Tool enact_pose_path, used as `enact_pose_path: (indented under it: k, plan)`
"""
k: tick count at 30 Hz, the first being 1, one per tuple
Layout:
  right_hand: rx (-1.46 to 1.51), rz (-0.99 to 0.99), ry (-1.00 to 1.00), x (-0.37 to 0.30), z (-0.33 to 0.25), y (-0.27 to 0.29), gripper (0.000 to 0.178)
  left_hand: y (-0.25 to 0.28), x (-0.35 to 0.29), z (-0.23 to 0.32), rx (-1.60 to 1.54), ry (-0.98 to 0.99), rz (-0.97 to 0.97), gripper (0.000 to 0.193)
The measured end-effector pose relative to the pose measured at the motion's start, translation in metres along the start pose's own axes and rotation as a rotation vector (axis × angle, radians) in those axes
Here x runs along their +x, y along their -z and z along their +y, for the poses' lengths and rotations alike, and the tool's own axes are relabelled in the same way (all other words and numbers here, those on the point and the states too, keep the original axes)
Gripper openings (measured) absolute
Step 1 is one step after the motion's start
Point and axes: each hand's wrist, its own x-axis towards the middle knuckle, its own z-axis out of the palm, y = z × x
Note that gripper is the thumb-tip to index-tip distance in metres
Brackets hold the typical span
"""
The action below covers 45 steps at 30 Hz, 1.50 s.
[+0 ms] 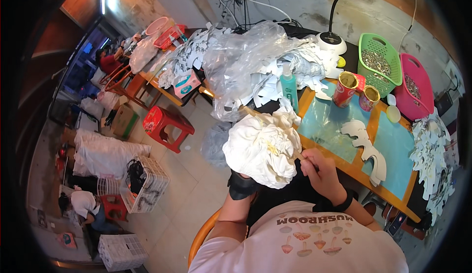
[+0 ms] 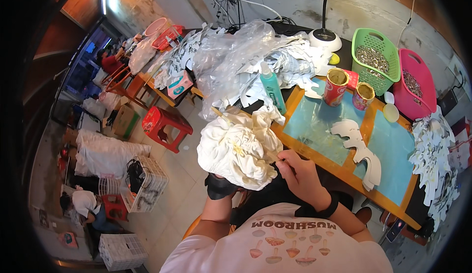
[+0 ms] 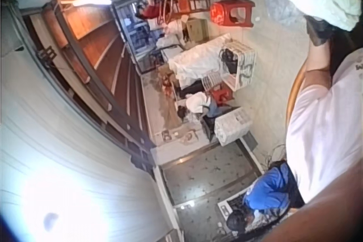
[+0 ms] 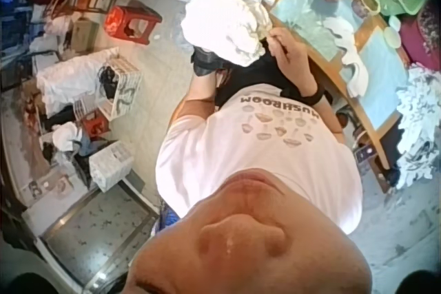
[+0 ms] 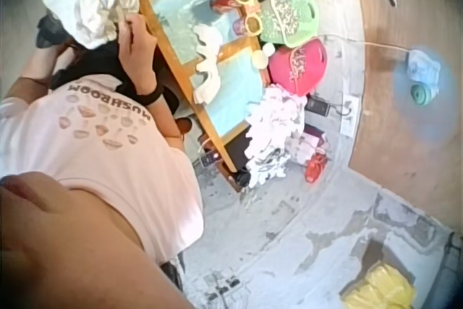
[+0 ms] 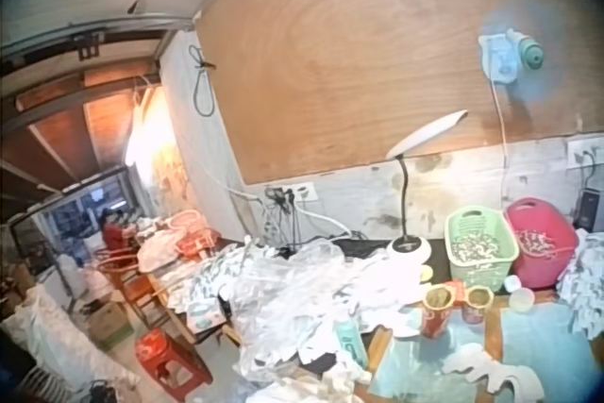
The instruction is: The recorder uses a brush to apply glue from a container to the edges of white shoe upper components.
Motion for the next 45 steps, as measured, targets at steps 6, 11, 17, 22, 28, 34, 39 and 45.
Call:
enact_pose_path:
  k: [6, 11, 17, 22, 28, 34, 39, 45]
  plan:
    - [0.088, -0.015, 0.004, -0.003, 0.008, 0.001, 0.010, 0.002, -0.001, -0.003, -0.003, 0.122, 0.024, 0.043]
    - [0.526, -0.149, -0.198, -0.010, 0.003, -0.002, 0.008, 0.012, -0.010, -0.018, 0.170, 0.074, -0.023, 0.049]
    - [0.628, -0.189, -0.275, -0.010, 0.002, -0.006, 0.012, 0.005, -0.027, -0.028, 0.473, -0.031, -0.061, 0.055]
    - [0.644, -0.176, -0.298, -0.011, 0.005, -0.011, 0.014, 0.001, -0.037, -0.034, 0.502, 0.055, -0.013, 0.058]
    - [0.681, 0.142, -0.215, 0.019, 0.002, 0.019, 0.021, -0.018, -0.039, -0.032, 0.067, 0.193, -0.191, 0.031]
    - [0.653, -0.076, -0.303, 0.022, -0.015, 0.038, 0.026, -0.042, -0.027, -0.038, 0.275, 0.063, -0.076, 0.032]
    - [0.536, -0.175, -0.284, 0.016, -0.005, 0.026, 0.026, -0.010, 0.002, -0.014, 0.253, -0.025, -0.003, 0.039]
    - [0.249, -0.166, -0.191, 0.008, 0.005, 0.015, 0.019, 0.023, 0.007, -0.014, -0.095, 0.049, -0.112, 0.043]
